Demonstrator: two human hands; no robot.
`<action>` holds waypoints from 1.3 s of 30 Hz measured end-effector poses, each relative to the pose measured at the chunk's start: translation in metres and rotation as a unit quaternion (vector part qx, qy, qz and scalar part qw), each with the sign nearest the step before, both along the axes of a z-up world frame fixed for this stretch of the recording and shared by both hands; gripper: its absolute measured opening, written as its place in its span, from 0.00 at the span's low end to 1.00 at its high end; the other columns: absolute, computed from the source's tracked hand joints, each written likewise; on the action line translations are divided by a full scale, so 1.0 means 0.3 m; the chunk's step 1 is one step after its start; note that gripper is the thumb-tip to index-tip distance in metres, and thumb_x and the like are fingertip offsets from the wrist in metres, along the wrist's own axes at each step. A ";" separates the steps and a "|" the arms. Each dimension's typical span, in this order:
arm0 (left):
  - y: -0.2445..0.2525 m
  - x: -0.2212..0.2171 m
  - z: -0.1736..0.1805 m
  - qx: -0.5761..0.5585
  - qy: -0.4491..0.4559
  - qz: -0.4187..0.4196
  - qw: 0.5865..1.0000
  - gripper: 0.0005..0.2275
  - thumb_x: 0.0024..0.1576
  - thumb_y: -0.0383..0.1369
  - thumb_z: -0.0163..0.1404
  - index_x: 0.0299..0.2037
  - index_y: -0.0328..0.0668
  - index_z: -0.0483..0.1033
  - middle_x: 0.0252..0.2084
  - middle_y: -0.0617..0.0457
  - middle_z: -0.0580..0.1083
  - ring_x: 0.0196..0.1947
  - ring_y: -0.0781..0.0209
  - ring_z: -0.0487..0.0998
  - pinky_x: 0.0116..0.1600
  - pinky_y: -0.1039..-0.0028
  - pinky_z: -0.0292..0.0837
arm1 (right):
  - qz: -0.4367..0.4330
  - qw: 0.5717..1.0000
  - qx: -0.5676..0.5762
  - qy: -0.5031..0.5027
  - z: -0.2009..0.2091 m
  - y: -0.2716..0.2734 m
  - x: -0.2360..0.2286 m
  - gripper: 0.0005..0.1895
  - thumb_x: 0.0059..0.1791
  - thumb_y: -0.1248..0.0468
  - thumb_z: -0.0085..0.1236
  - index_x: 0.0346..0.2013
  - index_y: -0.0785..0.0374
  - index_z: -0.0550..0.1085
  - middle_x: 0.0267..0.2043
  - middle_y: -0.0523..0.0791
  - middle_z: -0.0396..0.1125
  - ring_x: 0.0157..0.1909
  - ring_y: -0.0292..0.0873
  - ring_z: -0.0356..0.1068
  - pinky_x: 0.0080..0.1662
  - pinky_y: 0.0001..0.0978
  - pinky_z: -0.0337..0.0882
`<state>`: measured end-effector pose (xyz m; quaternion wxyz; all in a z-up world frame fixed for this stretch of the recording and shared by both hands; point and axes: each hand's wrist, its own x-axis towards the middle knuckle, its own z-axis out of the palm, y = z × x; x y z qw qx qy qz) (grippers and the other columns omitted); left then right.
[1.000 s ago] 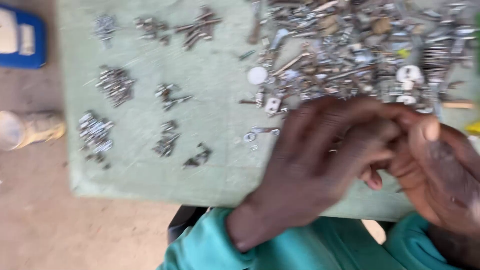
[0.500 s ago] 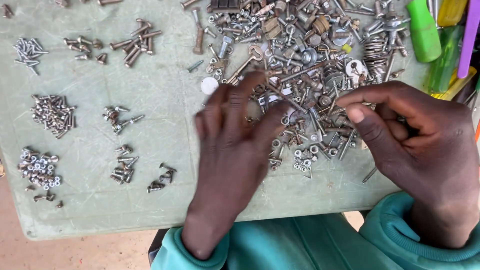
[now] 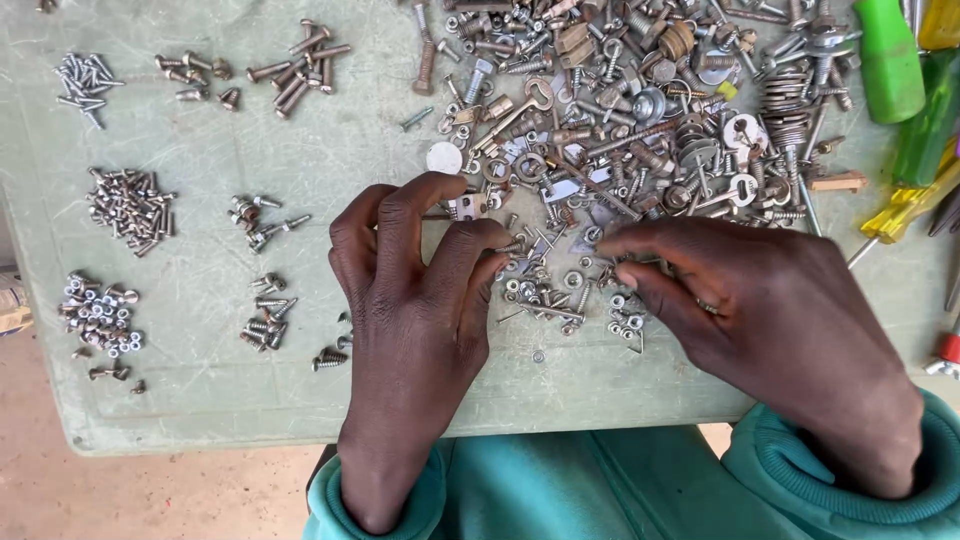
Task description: The person sorts a mixed pile of metal fasteners on a green table, picking up screws, bolts, nuts, and washers by hand and placing them into separate small piles. The person occasionally picks up and examines individual items before adding them to the appropriate group.
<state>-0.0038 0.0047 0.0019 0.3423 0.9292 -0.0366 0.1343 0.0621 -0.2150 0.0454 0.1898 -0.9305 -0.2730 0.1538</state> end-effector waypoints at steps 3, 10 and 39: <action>0.010 -0.005 -0.005 -0.001 -0.004 -0.001 1.000 0.02 0.65 0.28 0.53 0.45 0.42 0.76 0.60 0.48 0.67 0.58 0.39 0.61 0.61 0.53 0.61 | 0.032 0.999 -0.009 0.007 0.011 -0.016 0.017 0.10 0.50 0.56 0.59 0.44 0.48 0.81 0.42 0.37 0.80 0.39 0.44 0.79 0.33 0.41 0.72; 0.004 0.003 -0.001 -0.033 -0.038 0.010 0.999 0.05 0.66 0.31 0.52 0.42 0.39 0.78 0.56 0.47 0.70 0.56 0.42 0.63 0.60 0.57 0.63 | 0.022 0.995 0.055 -0.074 0.005 0.068 0.013 0.06 0.53 0.66 0.63 0.45 0.57 0.80 0.42 0.41 0.78 0.36 0.41 0.76 0.36 0.36 0.70; -0.042 0.126 -0.038 0.039 -0.079 -0.016 0.996 0.18 0.37 0.16 0.53 0.40 0.39 0.73 0.47 0.51 0.68 0.45 0.46 0.63 0.43 0.56 0.62 | -0.245 0.851 0.400 0.235 -0.032 -0.030 0.001 0.16 0.53 0.58 0.50 0.34 0.72 0.70 0.34 0.48 0.60 0.26 0.35 0.44 0.31 0.30 0.44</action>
